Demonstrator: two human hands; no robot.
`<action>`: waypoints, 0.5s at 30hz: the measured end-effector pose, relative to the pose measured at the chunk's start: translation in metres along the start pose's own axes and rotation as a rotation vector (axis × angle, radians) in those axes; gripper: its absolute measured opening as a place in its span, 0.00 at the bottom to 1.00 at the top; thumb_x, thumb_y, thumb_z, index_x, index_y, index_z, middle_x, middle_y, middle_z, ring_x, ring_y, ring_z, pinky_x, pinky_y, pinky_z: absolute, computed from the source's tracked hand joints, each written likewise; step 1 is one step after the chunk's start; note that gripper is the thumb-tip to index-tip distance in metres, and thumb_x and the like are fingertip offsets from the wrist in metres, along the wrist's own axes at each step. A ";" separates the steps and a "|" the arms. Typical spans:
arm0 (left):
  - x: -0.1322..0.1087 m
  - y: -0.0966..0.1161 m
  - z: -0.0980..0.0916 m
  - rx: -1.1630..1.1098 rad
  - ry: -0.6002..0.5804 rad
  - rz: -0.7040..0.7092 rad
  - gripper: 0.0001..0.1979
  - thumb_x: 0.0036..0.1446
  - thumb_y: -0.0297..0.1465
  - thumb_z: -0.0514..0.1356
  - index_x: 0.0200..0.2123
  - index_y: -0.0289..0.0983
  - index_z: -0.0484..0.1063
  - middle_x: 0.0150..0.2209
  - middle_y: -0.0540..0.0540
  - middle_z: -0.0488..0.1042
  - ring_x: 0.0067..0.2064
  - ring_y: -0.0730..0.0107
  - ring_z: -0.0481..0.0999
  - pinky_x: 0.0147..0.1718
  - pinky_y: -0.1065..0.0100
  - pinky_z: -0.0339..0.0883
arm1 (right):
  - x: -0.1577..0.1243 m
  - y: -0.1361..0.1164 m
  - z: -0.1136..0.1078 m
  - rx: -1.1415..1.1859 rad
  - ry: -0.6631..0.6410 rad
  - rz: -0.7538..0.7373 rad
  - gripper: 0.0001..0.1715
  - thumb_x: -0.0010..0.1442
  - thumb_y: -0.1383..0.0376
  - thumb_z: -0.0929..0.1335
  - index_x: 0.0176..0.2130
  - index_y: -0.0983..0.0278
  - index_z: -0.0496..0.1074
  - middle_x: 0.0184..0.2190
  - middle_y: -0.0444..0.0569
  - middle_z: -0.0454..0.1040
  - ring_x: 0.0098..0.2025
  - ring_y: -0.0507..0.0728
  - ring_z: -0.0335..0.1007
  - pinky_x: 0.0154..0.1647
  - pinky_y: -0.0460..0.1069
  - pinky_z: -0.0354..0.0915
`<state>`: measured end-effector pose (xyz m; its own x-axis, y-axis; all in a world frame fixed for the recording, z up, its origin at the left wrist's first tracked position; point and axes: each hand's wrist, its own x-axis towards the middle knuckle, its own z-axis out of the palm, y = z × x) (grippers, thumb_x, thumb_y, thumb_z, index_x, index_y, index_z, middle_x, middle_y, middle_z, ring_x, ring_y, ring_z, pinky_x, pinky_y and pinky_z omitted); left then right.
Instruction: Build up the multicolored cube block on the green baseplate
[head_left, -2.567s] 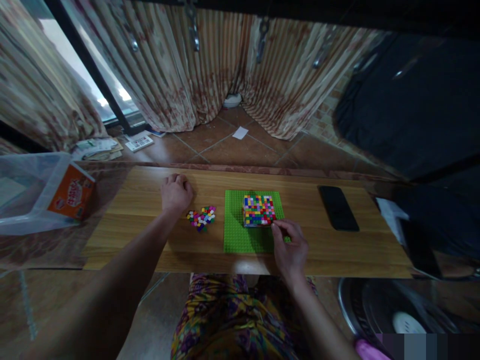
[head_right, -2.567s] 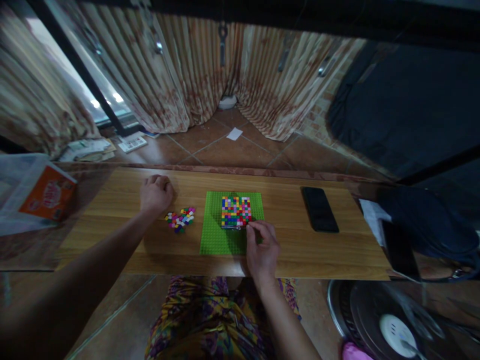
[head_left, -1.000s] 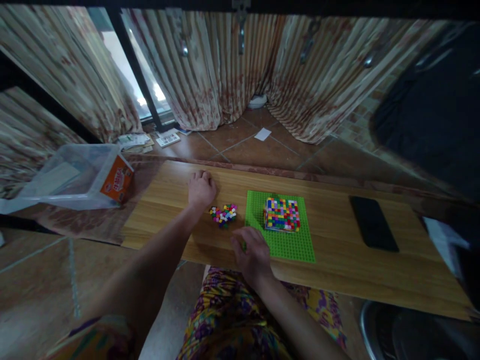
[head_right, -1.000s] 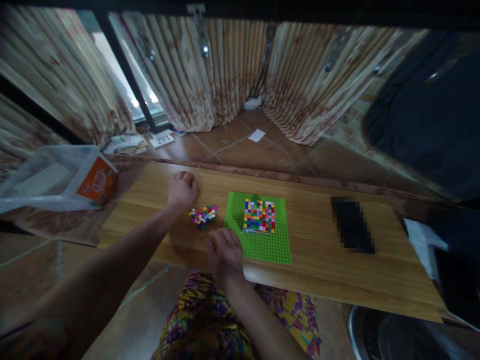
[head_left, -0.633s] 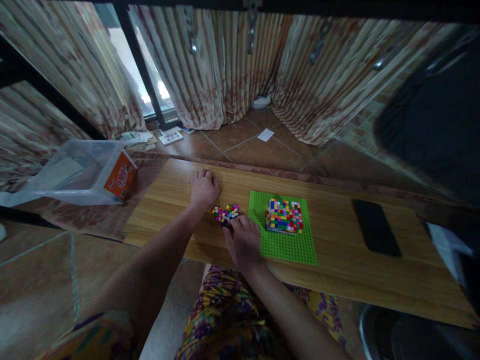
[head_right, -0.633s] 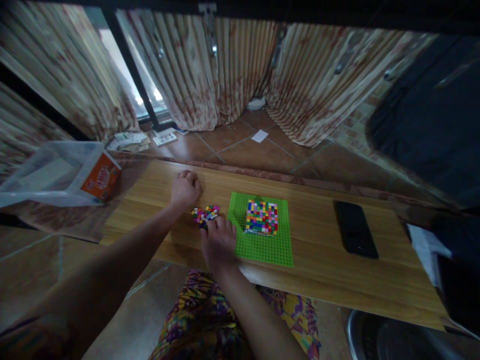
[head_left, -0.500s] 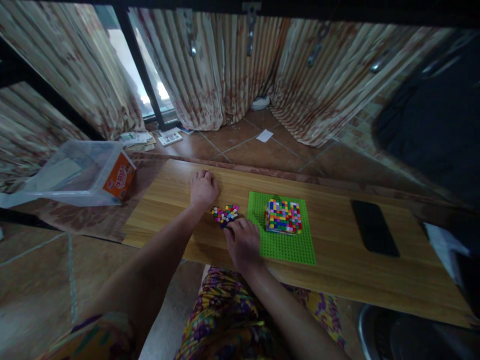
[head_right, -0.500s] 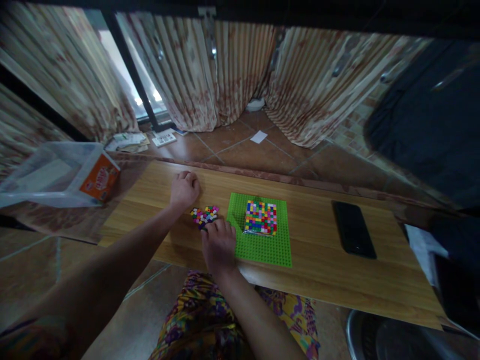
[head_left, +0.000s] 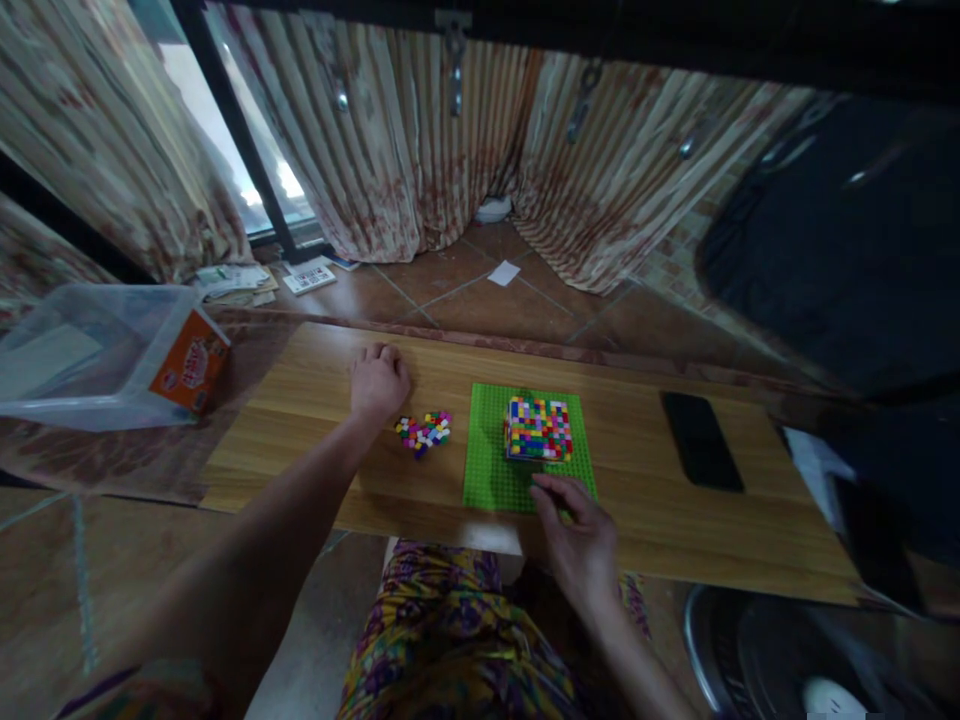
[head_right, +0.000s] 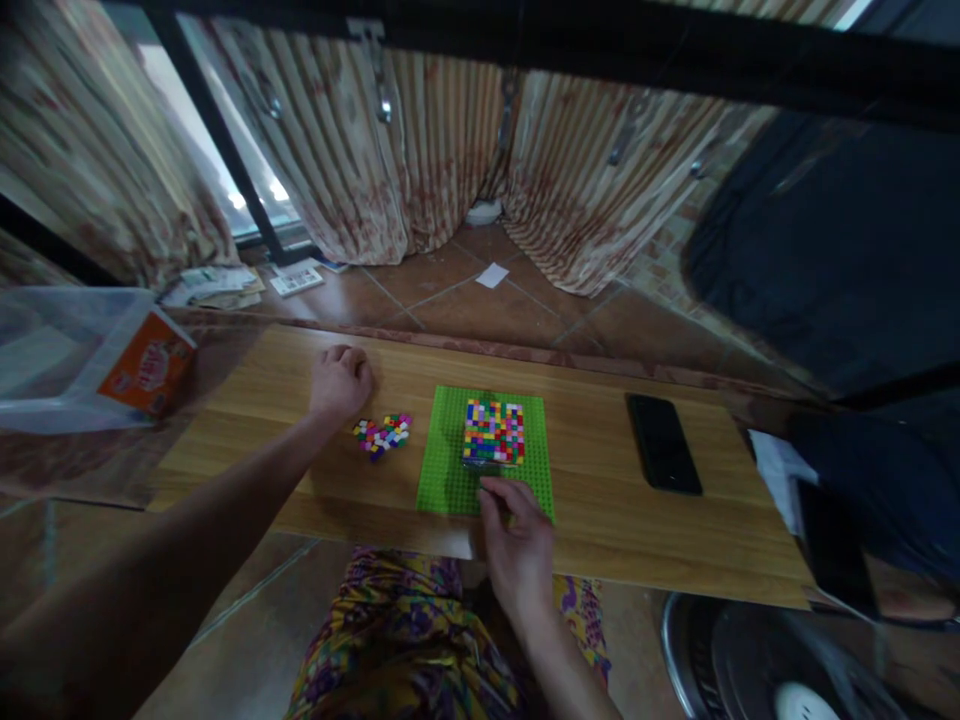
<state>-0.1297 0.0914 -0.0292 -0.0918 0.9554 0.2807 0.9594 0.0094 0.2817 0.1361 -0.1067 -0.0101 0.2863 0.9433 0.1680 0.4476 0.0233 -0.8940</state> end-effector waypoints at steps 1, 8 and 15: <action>0.000 0.000 0.000 0.002 -0.001 0.001 0.14 0.61 0.31 0.49 0.42 0.36 0.74 0.49 0.36 0.73 0.53 0.47 0.68 0.53 0.50 0.61 | 0.004 0.004 -0.007 -0.017 0.041 -0.001 0.11 0.61 0.58 0.69 0.38 0.60 0.80 0.38 0.49 0.79 0.41 0.57 0.75 0.43 0.52 0.70; 0.001 0.001 -0.003 0.012 -0.021 -0.009 0.15 0.61 0.31 0.49 0.42 0.35 0.74 0.49 0.35 0.73 0.53 0.47 0.68 0.53 0.50 0.61 | 0.031 0.013 -0.023 -0.128 0.188 -0.100 0.11 0.61 0.60 0.69 0.39 0.63 0.80 0.34 0.49 0.78 0.33 0.54 0.73 0.35 0.49 0.68; 0.001 0.000 -0.001 -0.001 -0.015 0.004 0.16 0.61 0.32 0.48 0.43 0.35 0.73 0.49 0.35 0.73 0.54 0.47 0.68 0.54 0.50 0.60 | 0.038 0.010 -0.014 -0.121 0.175 -0.134 0.11 0.62 0.61 0.69 0.38 0.63 0.80 0.33 0.49 0.77 0.32 0.53 0.72 0.34 0.48 0.68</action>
<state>-0.1304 0.0922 -0.0276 -0.0842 0.9597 0.2681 0.9596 0.0055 0.2815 0.1637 -0.0757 -0.0070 0.3553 0.8625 0.3603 0.5866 0.0944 -0.8044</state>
